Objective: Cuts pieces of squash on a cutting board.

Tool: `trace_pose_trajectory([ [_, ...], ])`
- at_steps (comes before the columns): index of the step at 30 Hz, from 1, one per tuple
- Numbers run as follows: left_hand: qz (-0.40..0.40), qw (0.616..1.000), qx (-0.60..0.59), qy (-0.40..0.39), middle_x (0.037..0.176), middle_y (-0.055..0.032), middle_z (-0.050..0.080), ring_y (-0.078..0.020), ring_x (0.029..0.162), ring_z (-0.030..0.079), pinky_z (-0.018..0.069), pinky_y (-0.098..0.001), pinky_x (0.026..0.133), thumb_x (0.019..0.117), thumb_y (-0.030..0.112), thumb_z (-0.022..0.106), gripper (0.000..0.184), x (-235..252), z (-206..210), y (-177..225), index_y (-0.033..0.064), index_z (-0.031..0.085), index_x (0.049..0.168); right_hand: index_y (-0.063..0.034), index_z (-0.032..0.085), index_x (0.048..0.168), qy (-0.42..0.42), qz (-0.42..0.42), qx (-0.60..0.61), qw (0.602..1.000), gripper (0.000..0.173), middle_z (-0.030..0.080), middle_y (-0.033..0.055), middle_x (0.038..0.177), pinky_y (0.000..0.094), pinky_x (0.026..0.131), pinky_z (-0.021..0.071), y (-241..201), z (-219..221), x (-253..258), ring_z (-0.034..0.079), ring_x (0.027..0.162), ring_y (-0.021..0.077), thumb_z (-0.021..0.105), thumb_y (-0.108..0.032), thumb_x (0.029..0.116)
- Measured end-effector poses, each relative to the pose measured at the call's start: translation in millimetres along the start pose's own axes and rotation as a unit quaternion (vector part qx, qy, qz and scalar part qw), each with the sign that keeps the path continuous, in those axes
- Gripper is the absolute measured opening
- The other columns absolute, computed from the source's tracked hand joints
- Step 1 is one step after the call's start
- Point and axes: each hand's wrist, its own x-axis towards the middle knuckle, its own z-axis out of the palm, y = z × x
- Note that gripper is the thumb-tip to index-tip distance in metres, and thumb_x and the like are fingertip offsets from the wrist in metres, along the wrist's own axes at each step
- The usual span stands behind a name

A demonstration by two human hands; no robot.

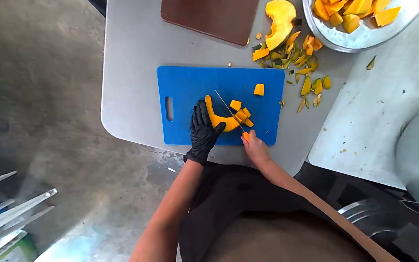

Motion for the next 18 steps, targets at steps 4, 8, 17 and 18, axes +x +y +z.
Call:
trace_pose_trajectory([
  [4,-0.076,0.992,-0.099,-0.010,0.162,-0.0285,0.029,-0.0484,0.146,0.035,0.0330,-0.0642,0.112,0.0938,0.054,0.062,0.094,-3.9,-14.2,16.8,-0.0004,0.024,0.160,0.0054,0.054,0.133,0.015,-0.008,-0.009,1.000,0.045,0.070,0.0277,0.110,0.0569,0.093,0.0525,3.0,-3.6,1.2,0.069,0.110,0.0443,0.043,-0.032,0.1117],
  [8,-0.250,0.958,-0.138,-0.032,0.149,-0.0321,0.040,-0.0483,0.127,0.052,0.0503,-0.0597,0.094,0.0886,0.056,0.072,0.099,-0.8,-23.4,54.5,-0.0024,0.029,0.156,0.0085,0.056,0.129,0.064,-0.035,0.025,0.997,0.044,0.070,0.0297,0.104,0.0596,0.089,0.0531,27.3,-4.0,2.4,0.070,0.103,0.0476,0.047,-0.030,0.1106],
  [17,-0.125,0.984,-0.057,-0.117,0.151,-0.0294,0.042,-0.0520,0.129,0.048,0.0460,-0.0657,0.093,0.0848,0.030,0.075,0.075,16.6,-26.5,50.3,0.0113,0.047,0.152,0.0090,0.056,0.124,0.048,-0.111,0.018,0.993,0.046,0.069,0.0279,0.098,0.0582,0.083,0.0540,32.6,-27.0,-14.8,0.070,0.095,0.0455,0.046,-0.034,0.1107],
  [18,-0.125,0.985,-0.059,-0.100,0.152,-0.0291,0.041,-0.0522,0.130,0.047,0.0456,-0.0663,0.092,0.0837,0.035,0.076,0.081,9.7,-27.4,48.6,0.0103,0.044,0.154,0.0084,0.056,0.124,0.045,-0.113,0.010,0.993,0.046,0.069,0.0280,0.099,0.0579,0.083,0.0541,31.6,-27.1,-17.5,0.070,0.096,0.0454,0.045,-0.034,0.1108],
])
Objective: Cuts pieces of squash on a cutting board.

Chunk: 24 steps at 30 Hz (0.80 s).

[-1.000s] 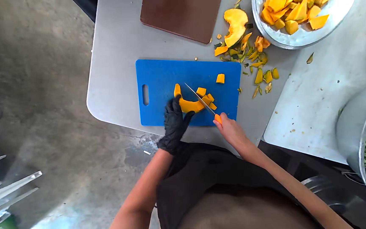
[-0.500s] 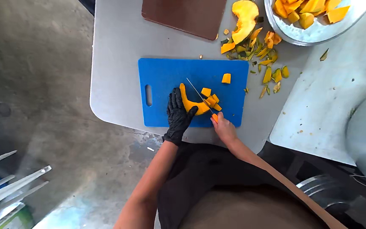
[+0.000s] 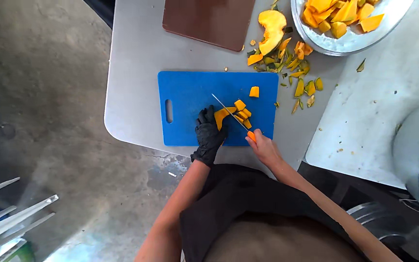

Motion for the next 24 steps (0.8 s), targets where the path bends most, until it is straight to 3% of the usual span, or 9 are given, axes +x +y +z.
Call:
trace_pose_trajectory([
  [4,-0.045,0.999,0.007,0.022,0.147,-0.0308,0.044,-0.0517,0.124,0.052,0.0488,-0.0658,0.087,0.0807,0.050,0.081,0.096,-32.6,2.0,-11.0,0.0028,0.039,0.152,0.0082,0.058,0.124,0.008,-0.002,-0.027,1.000,0.046,0.069,0.0284,0.101,0.0575,0.083,0.0551,1.3,5.5,-6.9,0.071,0.097,0.0457,0.045,-0.034,0.1108],
  [7,-0.077,0.997,-0.012,-0.003,0.140,-0.0289,0.049,-0.0464,0.113,0.061,0.0549,-0.0599,0.083,0.0856,0.043,0.079,0.084,-38.4,8.6,-15.8,0.0017,0.042,0.149,0.0083,0.057,0.125,0.014,0.008,-0.045,0.999,0.045,0.069,0.0290,0.104,0.0568,0.083,0.0557,-1.4,5.9,-8.2,0.071,0.097,0.0459,0.045,-0.032,0.1109],
  [10,-0.064,0.998,-0.016,-0.006,0.137,-0.0283,0.051,-0.0457,0.112,0.061,0.0546,-0.0594,0.083,0.0883,0.038,0.076,0.078,-34.0,6.5,-20.7,0.0025,0.043,0.149,0.0069,0.056,0.127,-0.004,0.036,-0.060,0.998,0.044,0.068,0.0292,0.108,0.0564,0.084,0.0556,-7.3,2.1,-12.4,0.070,0.101,0.0458,0.044,-0.032,0.1112],
  [18,-0.043,0.999,0.003,-0.003,0.138,-0.0315,0.048,-0.0459,0.105,0.065,0.0574,-0.0558,0.079,0.0922,0.031,0.073,0.080,-34.2,20.7,-29.3,-0.0023,0.033,0.154,0.0079,0.048,0.138,-0.061,0.126,-0.041,0.989,0.045,0.068,0.0296,0.115,0.0560,0.096,0.0521,-25.3,21.2,11.2,0.067,0.113,0.0447,0.041,-0.029,0.1126],
  [22,-0.044,0.999,0.000,-0.018,0.140,-0.0300,0.047,-0.0453,0.108,0.064,0.0570,-0.0565,0.080,0.0932,0.031,0.072,0.078,-35.2,13.1,-30.6,0.0002,0.034,0.154,0.0043,0.051,0.131,-0.013,0.096,-0.039,0.995,0.041,0.069,0.0270,0.106,0.0581,0.086,0.0556,-38.8,18.9,33.7,0.070,0.103,0.0453,0.045,-0.031,0.1112],
  [24,-0.027,0.999,0.016,-0.009,0.139,-0.0291,0.049,-0.0459,0.108,0.064,0.0568,-0.0576,0.079,0.0917,0.031,0.072,0.076,-32.3,7.3,-36.2,0.0014,0.037,0.153,0.0043,0.052,0.131,-0.012,0.067,-0.030,0.997,0.042,0.069,0.0281,0.105,0.0598,0.085,0.0550,-29.0,12.5,34.5,0.070,0.102,0.0465,0.046,-0.032,0.1111],
])
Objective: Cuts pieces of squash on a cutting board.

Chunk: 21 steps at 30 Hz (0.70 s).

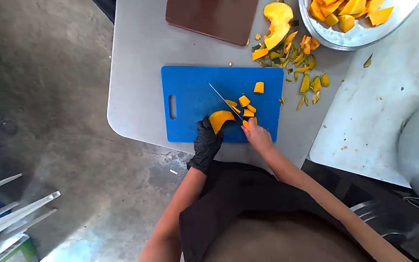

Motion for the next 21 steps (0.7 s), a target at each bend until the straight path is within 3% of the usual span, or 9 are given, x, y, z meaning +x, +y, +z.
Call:
trace_pose_trajectory([
  [2,0.029,0.999,0.002,0.014,0.138,-0.0295,0.051,-0.0473,0.108,0.063,0.0557,-0.0595,0.077,0.0896,0.031,0.073,0.077,2.1,-3.0,-10.4,0.0014,0.040,0.152,0.0066,0.052,0.131,0.004,-0.025,0.012,1.000,0.043,0.068,0.0290,0.102,0.0608,0.085,0.0544,13.0,-1.2,-8.0,0.070,0.099,0.0472,0.046,-0.031,0.1110],
  [5,0.051,0.998,-0.032,0.009,0.141,-0.0294,0.049,-0.0488,0.117,0.059,0.0539,-0.0620,0.083,0.0930,0.044,0.070,0.081,1.7,-5.9,-17.7,0.0019,0.037,0.154,0.0089,0.053,0.129,0.003,-0.040,0.021,0.999,0.043,0.068,0.0291,0.099,0.0593,0.084,0.0542,20.1,2.1,-29.1,0.070,0.098,0.0473,0.045,-0.030,0.1114],
  [12,0.058,0.998,-0.022,0.019,0.139,-0.0308,0.050,-0.0490,0.109,0.062,0.0549,-0.0608,0.078,0.1006,0.035,0.062,0.069,2.6,-1.9,-18.3,0.0013,0.036,0.155,0.0102,0.055,0.126,0.013,-0.051,0.017,0.998,0.042,0.069,0.0286,0.099,0.0563,0.084,0.0552,17.0,15.0,-44.6,0.071,0.097,0.0457,0.044,-0.028,0.1112],
  [17,0.029,0.999,-0.002,0.014,0.138,-0.0299,0.051,-0.0469,0.100,0.066,0.0562,-0.0576,0.073,0.0988,0.035,0.065,0.071,1.1,-1.6,-10.4,0.0017,0.036,0.155,0.0097,0.052,0.131,-0.033,-0.013,0.004,0.999,0.043,0.069,0.0292,0.106,0.0549,0.090,0.0542,6.2,16.7,-39.8,0.070,0.104,0.0452,0.041,-0.028,0.1123],
  [21,0.007,1.000,-0.002,-0.029,0.144,-0.0274,0.049,-0.0453,0.101,0.067,0.0564,-0.0586,0.076,0.0986,0.036,0.066,0.072,6.7,-8.9,-7.7,0.0042,0.036,0.156,0.0064,0.048,0.138,-0.037,0.046,0.002,0.998,0.045,0.069,0.0290,0.110,0.0572,0.093,0.0534,-26.0,19.7,-9.2,0.068,0.110,0.0455,0.042,-0.030,0.1122],
])
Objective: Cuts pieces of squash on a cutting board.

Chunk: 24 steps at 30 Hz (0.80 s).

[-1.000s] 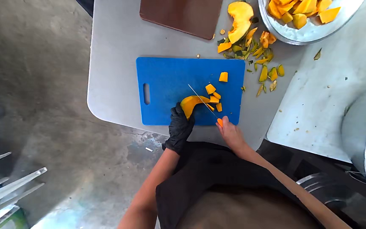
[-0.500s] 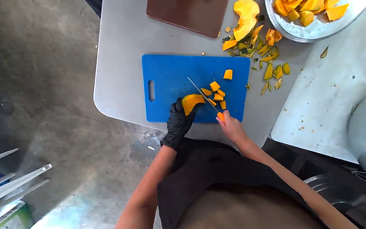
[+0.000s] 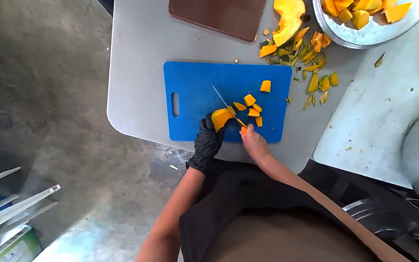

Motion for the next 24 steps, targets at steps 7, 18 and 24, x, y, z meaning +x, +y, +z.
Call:
trace_pose_trajectory([
  [7,-0.013,1.000,-0.001,0.000,0.144,-0.0266,0.049,-0.0451,0.102,0.067,0.0566,-0.0583,0.076,0.0979,0.037,0.067,0.073,-1.5,-0.8,2.4,0.0053,0.037,0.156,0.0070,0.052,0.129,0.031,-0.076,0.018,0.996,0.041,0.069,0.0275,0.099,0.0583,0.085,0.0547,8.6,-14.5,-4.1,0.070,0.099,0.0458,0.045,-0.029,0.1115],
  [18,0.004,1.000,-0.018,0.022,0.140,-0.0283,0.051,-0.0441,0.098,0.067,0.0562,-0.0566,0.073,0.0981,0.036,0.067,0.072,-4.5,4.3,0.6,0.0026,0.037,0.155,0.0114,0.055,0.124,0.041,-0.085,0.013,0.996,0.040,0.070,0.0290,0.096,0.0562,0.083,0.0554,17.6,0.5,-22.6,0.071,0.095,0.0460,0.045,-0.025,0.1108],
  [24,-0.001,1.000,-0.003,0.006,0.142,-0.0273,0.049,-0.0416,0.098,0.068,0.0572,-0.0542,0.074,0.0986,0.038,0.066,0.073,-3.2,2.8,1.0,0.0034,0.035,0.156,0.0058,0.050,0.134,0.011,-0.016,-0.014,1.000,0.041,0.069,0.0273,0.103,0.0573,0.087,0.0551,-12.8,1.0,6.2,0.070,0.103,0.0454,0.045,-0.029,0.1116],
])
